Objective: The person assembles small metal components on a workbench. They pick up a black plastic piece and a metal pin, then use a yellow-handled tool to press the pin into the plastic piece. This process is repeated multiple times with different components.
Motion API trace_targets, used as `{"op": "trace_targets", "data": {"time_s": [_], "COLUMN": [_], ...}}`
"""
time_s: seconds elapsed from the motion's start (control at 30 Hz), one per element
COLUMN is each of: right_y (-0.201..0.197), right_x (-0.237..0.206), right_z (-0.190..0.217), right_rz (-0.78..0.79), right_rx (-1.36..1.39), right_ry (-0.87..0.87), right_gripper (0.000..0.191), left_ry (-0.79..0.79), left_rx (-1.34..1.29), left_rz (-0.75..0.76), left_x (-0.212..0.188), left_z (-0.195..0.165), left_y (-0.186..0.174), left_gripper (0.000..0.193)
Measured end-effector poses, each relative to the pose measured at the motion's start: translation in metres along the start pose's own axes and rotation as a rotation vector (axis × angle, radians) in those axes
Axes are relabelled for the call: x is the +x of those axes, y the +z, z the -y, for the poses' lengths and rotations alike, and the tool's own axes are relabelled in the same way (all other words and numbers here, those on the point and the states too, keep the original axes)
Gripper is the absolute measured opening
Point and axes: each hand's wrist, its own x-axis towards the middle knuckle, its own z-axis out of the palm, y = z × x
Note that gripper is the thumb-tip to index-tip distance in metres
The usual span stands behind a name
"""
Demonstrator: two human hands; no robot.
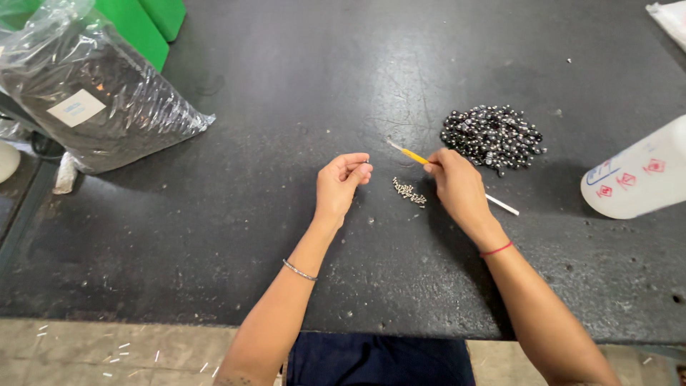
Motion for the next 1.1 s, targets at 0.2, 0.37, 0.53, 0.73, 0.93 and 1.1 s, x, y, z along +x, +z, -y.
{"op": "trace_targets", "data": {"time_s": [0.2, 0.37, 0.53, 0.73, 0.93, 1.1], "right_y": [0.001, 0.021, 0.018, 0.013, -0.003, -0.036], "right_x": [0.000, -0.004, 0.001, 0.000, 0.010, 0.016], "right_z": [0.009, 0.005, -0.006, 0.001, -0.009, -0.025], "right_rz": [0.014, 0.253, 0.367, 0.411, 0.274, -0.236], "right_rx": [0.212, 0.761, 0.795, 0.708, 0.608, 0.244], "right_ry": [-0.163, 0.100, 0.152, 0.136, 0.199, 0.021], "right_gripper": [0.024, 0.016, 0.019, 0.015, 0.013, 0.015], "left_ry": [-0.080, -0.162, -0.145, -0.134, 0.010, 0.308], "left_rx": [-0.056, -0.056, 0.040, 0.033, 0.321, 0.561], "left_rz": [0.124, 0.245, 0.273, 0.299, 0.096, -0.249], "left_x": [-0.008, -0.018, -0.019, -0.018, -0.011, -0.001], "left_z": [-0.002, -0.016, -0.025, -0.021, -0.036, -0.054], "left_y": [0.016, 0.024, 0.022, 0.026, 0.007, -0.024], "left_gripper": [0.025, 0.031, 0.035, 0.041, 0.026, 0.013]}}
